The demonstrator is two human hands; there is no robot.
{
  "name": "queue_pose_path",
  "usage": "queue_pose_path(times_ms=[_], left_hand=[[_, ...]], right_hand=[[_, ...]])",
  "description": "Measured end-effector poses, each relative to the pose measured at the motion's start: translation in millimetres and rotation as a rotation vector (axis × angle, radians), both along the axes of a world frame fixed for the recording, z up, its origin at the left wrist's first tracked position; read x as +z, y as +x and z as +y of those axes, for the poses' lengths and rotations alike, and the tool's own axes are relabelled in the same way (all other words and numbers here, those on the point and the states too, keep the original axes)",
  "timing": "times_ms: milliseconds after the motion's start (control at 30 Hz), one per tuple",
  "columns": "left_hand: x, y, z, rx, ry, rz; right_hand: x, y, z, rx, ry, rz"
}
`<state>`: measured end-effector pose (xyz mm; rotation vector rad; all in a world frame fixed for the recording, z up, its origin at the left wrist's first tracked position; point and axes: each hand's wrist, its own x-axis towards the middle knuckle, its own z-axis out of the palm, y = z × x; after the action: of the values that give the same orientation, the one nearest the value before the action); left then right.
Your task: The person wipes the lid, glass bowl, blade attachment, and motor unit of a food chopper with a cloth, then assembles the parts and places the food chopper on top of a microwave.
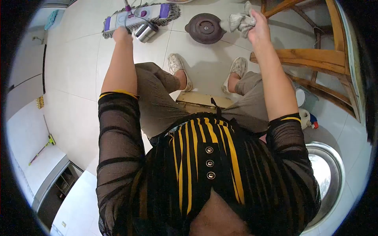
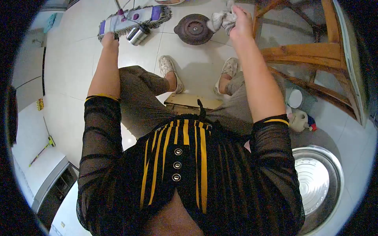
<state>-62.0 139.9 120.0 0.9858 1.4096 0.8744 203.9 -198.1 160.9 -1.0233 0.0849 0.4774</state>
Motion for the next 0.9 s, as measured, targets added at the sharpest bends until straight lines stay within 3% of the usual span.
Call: queue_pose_path(times_ms=[100, 133, 200, 267, 300, 333, 400, 433, 500, 533, 567, 600, 633, 767, 900], left_hand=[[16.3, -9.7, -11.8, 0.409, 0.169, 0.524], [14.5, -6.1, -12.0, 0.405, 0.176, 0.521], [3.1, 2.1, -14.9, -0.003, 0.608, 0.634], [-10.6, 25.8, -34.0, -0.415, 0.553, 0.280], [7.1, 42.2, -64.3, -0.598, 0.548, 0.422], [-6.5, 57.1, -74.3, -0.720, 0.438, 0.346], [-34.5, 81.9, -94.9, -0.885, 0.239, 0.175], [-52.0, 91.4, -105.1, -0.844, 0.110, 0.132], [-76.3, 108.4, -126.6, -0.761, -0.101, 0.084], [-74.2, 110.6, -140.0, -0.715, -0.186, 0.081], [-71.4, 106.9, -147.7, -0.742, -0.263, -0.007], [-81.2, 107.6, -146.7, -0.737, -0.274, -0.011], [-95.5, 105.7, -146.4, -0.712, -0.254, 0.074], [-130.9, 104.8, -140.2, -0.674, -0.315, 0.155], [-153.8, 108.6, -130.3, -0.616, -0.286, 0.156]], right_hand=[[1.3, 5.9, -5.5, -0.075, -0.073, -0.046], [2.2, 7.5, -7.3, -0.081, -0.067, -0.046], [2.8, 8.8, -10.2, -0.070, 0.004, -0.030], [7.5, -0.6, -10.8, -0.051, -0.074, 0.018], [9.7, -4.0, -9.0, -0.027, -0.154, 0.060], [3.0, -5.0, -6.7, -0.028, -0.155, 0.058], [-26.8, -9.3, -4.2, 0.123, -0.475, -0.023], [-35.7, -12.9, -6.3, 0.122, -0.482, -0.025], [-53.4, -17.7, -13.6, 0.530, -0.757, -0.281], [-73.7, -11.6, -17.1, 0.534, -0.770, -0.280], [-93.2, -0.8, -17.6, 0.759, -0.956, -0.364], [-117.3, 10.6, -17.1, 0.989, -1.139, -0.444], [-129.9, 15.2, -11.5, 1.048, -1.239, -0.476], [-150.6, 30.3, -3.2, 1.189, -1.450, -0.540], [-195.7, 42.0, -1.1, 0.957, -1.310, -0.373]])
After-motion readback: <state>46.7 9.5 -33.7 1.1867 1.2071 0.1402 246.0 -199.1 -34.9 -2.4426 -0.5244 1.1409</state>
